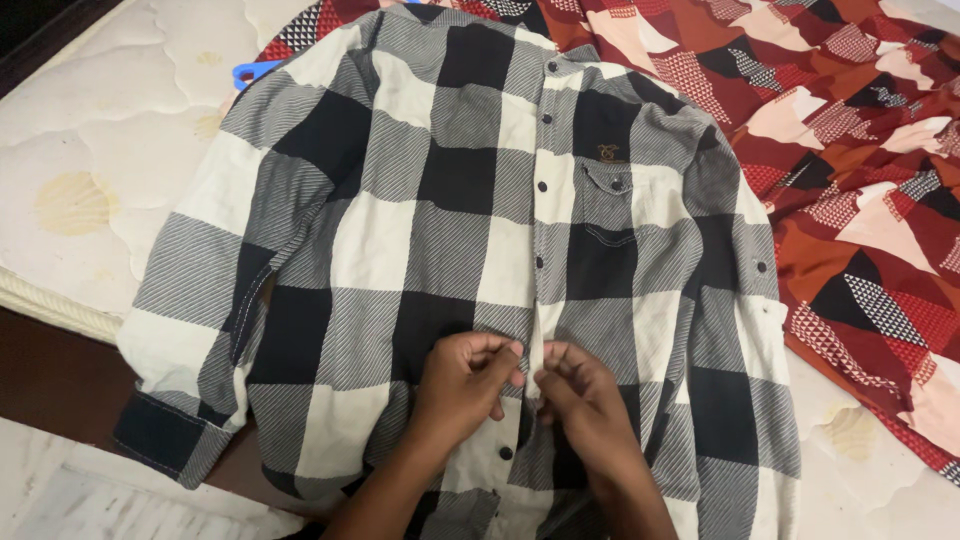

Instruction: The person buttons a black-and-white checkered shirt laid on a bed, starting from the middle and working downward, then upward to the collar. They then place a blue hanger into the shirt and adjust the collar.

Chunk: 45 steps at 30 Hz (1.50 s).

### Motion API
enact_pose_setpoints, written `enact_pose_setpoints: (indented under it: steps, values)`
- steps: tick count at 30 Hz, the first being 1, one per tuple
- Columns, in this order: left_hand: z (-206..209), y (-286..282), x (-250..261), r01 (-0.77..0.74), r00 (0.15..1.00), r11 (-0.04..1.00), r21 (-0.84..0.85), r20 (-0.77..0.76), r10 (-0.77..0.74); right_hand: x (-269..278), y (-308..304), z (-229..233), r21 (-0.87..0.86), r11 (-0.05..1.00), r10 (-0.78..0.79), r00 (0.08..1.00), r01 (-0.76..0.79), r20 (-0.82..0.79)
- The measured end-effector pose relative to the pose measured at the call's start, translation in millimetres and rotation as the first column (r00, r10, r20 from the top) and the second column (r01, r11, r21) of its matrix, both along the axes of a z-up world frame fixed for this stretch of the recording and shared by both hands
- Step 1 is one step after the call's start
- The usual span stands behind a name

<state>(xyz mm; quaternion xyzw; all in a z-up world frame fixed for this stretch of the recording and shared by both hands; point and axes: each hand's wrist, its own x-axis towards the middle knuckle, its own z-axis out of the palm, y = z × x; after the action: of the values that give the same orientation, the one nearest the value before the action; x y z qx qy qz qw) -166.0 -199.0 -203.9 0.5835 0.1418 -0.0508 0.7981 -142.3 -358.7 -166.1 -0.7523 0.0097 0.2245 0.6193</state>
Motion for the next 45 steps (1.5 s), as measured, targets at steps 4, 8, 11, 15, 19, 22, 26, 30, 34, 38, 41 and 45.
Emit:
enact_pose_setpoints:
  steps: [4,8,11,15,19,22,26,30,34,38,41,45]
  values:
    - [0.6,0.6,-0.6,-0.008,1.0,1.0,0.007,0.009,0.008,-0.3,0.2,3.1,-0.014,1.0,0.012,1.0,-0.011,0.017]
    - [2.8,1.3,-0.3,-0.005,1.0,1.0,0.027,0.01,0.005,1.3,-3.8,-1.3,-0.073,0.997,-0.002,1.0,0.003,0.013]
    - [5.2,1.8,-0.3,-0.008,1.0,0.999,0.036,-0.012,0.008,2.5,-5.6,-4.4,-0.065,0.998,-0.022,1.0,0.022,-0.001]
    - [7.2,2.1,-0.1,-0.012,1.0,0.999,0.052,0.004,0.012,4.1,-6.3,-1.5,-0.131,0.991,-0.012,1.0,0.01,-0.015]
    - [9.1,4.0,1.7,0.015,1.0,0.995,0.096,-0.024,-0.013,5.2,-6.8,1.3,-0.192,0.981,0.032,0.999,-0.036,-0.025]
    - [9.6,3.9,2.3,0.028,0.999,0.994,0.109,-0.031,-0.025,5.4,-5.6,-0.7,-0.079,0.994,0.078,0.996,-0.075,0.039]
    - [5.7,3.2,1.9,0.033,0.998,0.992,0.12,-0.054,-0.027,4.2,-4.1,-3.0,-0.069,0.996,0.062,0.997,-0.059,0.04]
    - [-2.3,1.7,2.6,0.001,0.997,0.985,0.17,0.07,-0.013,3.4,-2.4,-4.1,-0.061,0.996,0.07,0.995,-0.065,0.076]
    - [-1.5,1.2,2.1,-0.008,0.999,0.99,0.14,0.054,0.001,4.1,-2.5,-7.1,-0.07,0.996,0.059,0.994,-0.053,0.095]
    - [8.1,-0.8,-1.3,-0.009,0.997,0.958,0.286,0.073,-0.013,2.0,-3.1,-12.0,-0.061,0.994,0.097,0.988,-0.091,0.118]
    - [7.8,-1.6,0.1,-0.05,0.994,0.979,0.199,0.104,0.03,2.5,-2.2,-9.7,-0.099,0.994,0.045,0.997,-0.038,0.065]
    - [3.0,-4.0,0.0,-0.088,0.992,0.932,0.351,0.119,0.049,3.8,2.3,-4.4,-0.117,0.98,-0.154,0.987,0.158,0.04]
